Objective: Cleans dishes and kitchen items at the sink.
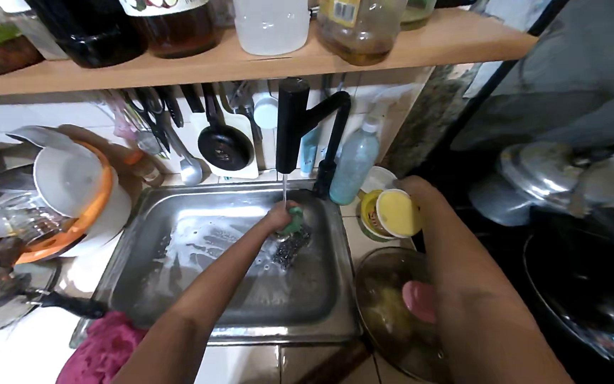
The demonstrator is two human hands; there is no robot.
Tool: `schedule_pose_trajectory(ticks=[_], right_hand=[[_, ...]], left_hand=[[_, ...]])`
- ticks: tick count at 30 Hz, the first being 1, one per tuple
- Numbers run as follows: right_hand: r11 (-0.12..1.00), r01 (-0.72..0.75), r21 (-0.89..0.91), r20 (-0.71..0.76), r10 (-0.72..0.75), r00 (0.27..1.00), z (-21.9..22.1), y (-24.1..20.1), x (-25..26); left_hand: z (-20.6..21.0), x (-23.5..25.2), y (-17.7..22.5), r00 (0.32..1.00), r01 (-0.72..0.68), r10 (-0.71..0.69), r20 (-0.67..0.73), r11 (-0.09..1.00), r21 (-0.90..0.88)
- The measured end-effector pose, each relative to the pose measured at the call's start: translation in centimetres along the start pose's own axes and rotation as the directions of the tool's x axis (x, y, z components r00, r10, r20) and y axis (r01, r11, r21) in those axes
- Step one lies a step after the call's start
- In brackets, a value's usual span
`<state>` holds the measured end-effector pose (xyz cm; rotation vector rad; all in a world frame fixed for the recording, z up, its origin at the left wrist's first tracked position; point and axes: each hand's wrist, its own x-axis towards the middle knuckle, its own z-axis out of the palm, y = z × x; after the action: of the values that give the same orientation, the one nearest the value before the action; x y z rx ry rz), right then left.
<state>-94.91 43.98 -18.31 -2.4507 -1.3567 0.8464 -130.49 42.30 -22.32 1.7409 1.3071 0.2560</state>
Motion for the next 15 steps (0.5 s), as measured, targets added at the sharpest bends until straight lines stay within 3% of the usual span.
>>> schedule_pose_trajectory(ticks=[4, 8, 11, 15], right_hand=[[0.999, 0.024, -0.025, 0.011, -0.023, 1.0, -0.9, -0.3, 0.0], [0.99, 0.05, -0.132, -0.139, -0.068, 0.988, -3.3, -2.4, -3.3], [0.983, 0.032, -0.181, -0.242, -0.076, 0.967, -4.6, -4.9, -7.7], [0.971, 0.13, -0.202, -0.224, -0.175, 0.959, -4.2, -7.2, -12.5]], left_hand=[[0.1, -0.3, 0.5, 0.997, -0.014, 0.019, -0.073, 0.998, 0.067], [0.6, 0.1, 0.5, 0.989, -0.084, 0.095, -0.117, 0.992, 0.094], [1.0, -0.6, 2.1, 0.994, -0.025, 0.049, -0.102, 0.975, 0.221], [1.7, -0.7, 2.3, 0.992, 0.055, -0.023, -0.123, 0.962, 0.266]])
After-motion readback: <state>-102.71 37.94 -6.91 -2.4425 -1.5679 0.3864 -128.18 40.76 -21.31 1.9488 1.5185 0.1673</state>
